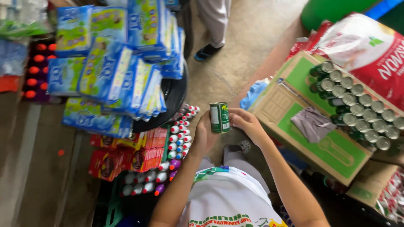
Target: The recorder takes canned goods off the shelves, wipes them with a cloth, and organizes them.
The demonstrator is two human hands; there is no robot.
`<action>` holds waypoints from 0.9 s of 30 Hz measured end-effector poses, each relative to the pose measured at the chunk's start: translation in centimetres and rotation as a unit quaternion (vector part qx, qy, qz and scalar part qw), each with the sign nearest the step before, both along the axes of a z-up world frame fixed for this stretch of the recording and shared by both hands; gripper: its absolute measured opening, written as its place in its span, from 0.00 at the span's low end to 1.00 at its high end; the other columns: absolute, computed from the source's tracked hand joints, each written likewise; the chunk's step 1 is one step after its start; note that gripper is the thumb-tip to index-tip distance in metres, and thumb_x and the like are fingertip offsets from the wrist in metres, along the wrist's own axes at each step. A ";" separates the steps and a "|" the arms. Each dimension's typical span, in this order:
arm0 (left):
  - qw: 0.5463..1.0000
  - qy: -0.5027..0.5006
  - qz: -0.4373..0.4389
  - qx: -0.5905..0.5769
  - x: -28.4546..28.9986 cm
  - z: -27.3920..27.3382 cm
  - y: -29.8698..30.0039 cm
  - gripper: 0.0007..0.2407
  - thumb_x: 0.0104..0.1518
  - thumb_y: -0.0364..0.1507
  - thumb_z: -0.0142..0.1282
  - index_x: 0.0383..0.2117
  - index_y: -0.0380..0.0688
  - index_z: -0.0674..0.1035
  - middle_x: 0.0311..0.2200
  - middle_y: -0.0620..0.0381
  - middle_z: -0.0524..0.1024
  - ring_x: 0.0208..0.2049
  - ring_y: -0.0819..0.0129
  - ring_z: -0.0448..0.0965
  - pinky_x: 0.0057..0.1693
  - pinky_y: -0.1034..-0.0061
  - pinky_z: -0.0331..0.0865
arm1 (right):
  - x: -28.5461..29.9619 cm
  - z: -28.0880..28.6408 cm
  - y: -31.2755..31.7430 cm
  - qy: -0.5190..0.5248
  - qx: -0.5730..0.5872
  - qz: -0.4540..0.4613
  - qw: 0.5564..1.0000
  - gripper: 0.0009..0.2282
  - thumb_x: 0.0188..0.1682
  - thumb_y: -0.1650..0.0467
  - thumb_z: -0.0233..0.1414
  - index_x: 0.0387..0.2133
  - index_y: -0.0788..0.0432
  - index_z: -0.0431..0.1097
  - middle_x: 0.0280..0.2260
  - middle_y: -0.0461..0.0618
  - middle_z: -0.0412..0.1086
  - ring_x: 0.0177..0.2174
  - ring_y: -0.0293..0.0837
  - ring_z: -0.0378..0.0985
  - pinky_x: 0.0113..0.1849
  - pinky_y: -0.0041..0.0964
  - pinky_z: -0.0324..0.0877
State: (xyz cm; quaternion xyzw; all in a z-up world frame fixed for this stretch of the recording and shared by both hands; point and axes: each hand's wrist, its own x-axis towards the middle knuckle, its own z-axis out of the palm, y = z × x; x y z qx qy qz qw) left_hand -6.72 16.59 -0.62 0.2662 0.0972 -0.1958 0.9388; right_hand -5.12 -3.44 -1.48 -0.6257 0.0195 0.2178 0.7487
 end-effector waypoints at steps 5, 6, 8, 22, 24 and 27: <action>0.998 -0.045 0.041 -0.032 -1.2 1.1 9.2 0.23 0.71 0.44 0.30 0.62 0.43 0.67 0.56 0.52 0.72 0.57 0.62 0.72 0.63 0.66 0.64 | 1.0 4.4 10.9 -0.001 -0.045 0.110 0.993 0.25 0.46 0.68 0.60 0.58 0.61 0.65 0.49 0.42 0.73 0.44 0.34 0.75 0.46 0.33 0.69; 0.998 -0.045 0.038 -0.029 -1.7 0.5 11.0 0.24 0.71 0.46 0.30 0.65 0.44 0.64 0.58 0.52 0.70 0.61 0.63 0.68 0.67 0.68 0.58 | 1.1 4.7 12.7 -0.009 -0.063 0.105 0.992 0.25 0.45 0.68 0.61 0.57 0.62 0.66 0.45 0.46 0.74 0.42 0.36 0.75 0.44 0.34 0.70; 0.997 -0.053 0.048 -0.020 -1.9 1.1 14.8 0.26 0.71 0.47 0.30 0.68 0.44 0.61 0.61 0.53 0.67 0.65 0.64 0.64 0.71 0.70 0.53 | 1.5 5.4 16.3 -0.026 -0.077 0.113 0.990 0.25 0.45 0.69 0.62 0.57 0.63 0.68 0.42 0.49 0.74 0.39 0.38 0.76 0.42 0.36 0.70; 0.506 -0.166 0.373 0.760 0.0 10.5 49.4 0.12 0.70 0.33 0.51 0.50 0.38 0.76 0.54 0.48 0.72 0.60 0.53 0.69 0.69 0.58 0.60 | 5.8 13.0 31.8 -0.103 0.041 0.150 0.982 0.21 0.46 0.73 0.62 0.53 0.65 0.68 0.44 0.51 0.75 0.44 0.38 0.77 0.49 0.35 0.72; 0.425 -0.127 0.367 0.818 1.3 9.3 53.8 0.15 0.66 0.35 0.56 0.52 0.37 0.75 0.54 0.44 0.71 0.59 0.47 0.68 0.67 0.55 0.60 | 6.8 14.0 33.3 -0.117 0.038 0.156 0.980 0.21 0.46 0.73 0.62 0.53 0.65 0.68 0.43 0.50 0.76 0.43 0.38 0.77 0.48 0.35 0.72; 0.239 -0.055 0.353 0.903 3.7 6.7 59.5 0.25 0.58 0.39 0.64 0.55 0.34 0.73 0.56 0.37 0.68 0.58 0.38 0.65 0.62 0.50 0.60 | 8.2 15.2 35.4 -0.144 0.000 0.151 0.978 0.21 0.45 0.72 0.63 0.53 0.64 0.69 0.41 0.49 0.75 0.41 0.38 0.77 0.46 0.35 0.71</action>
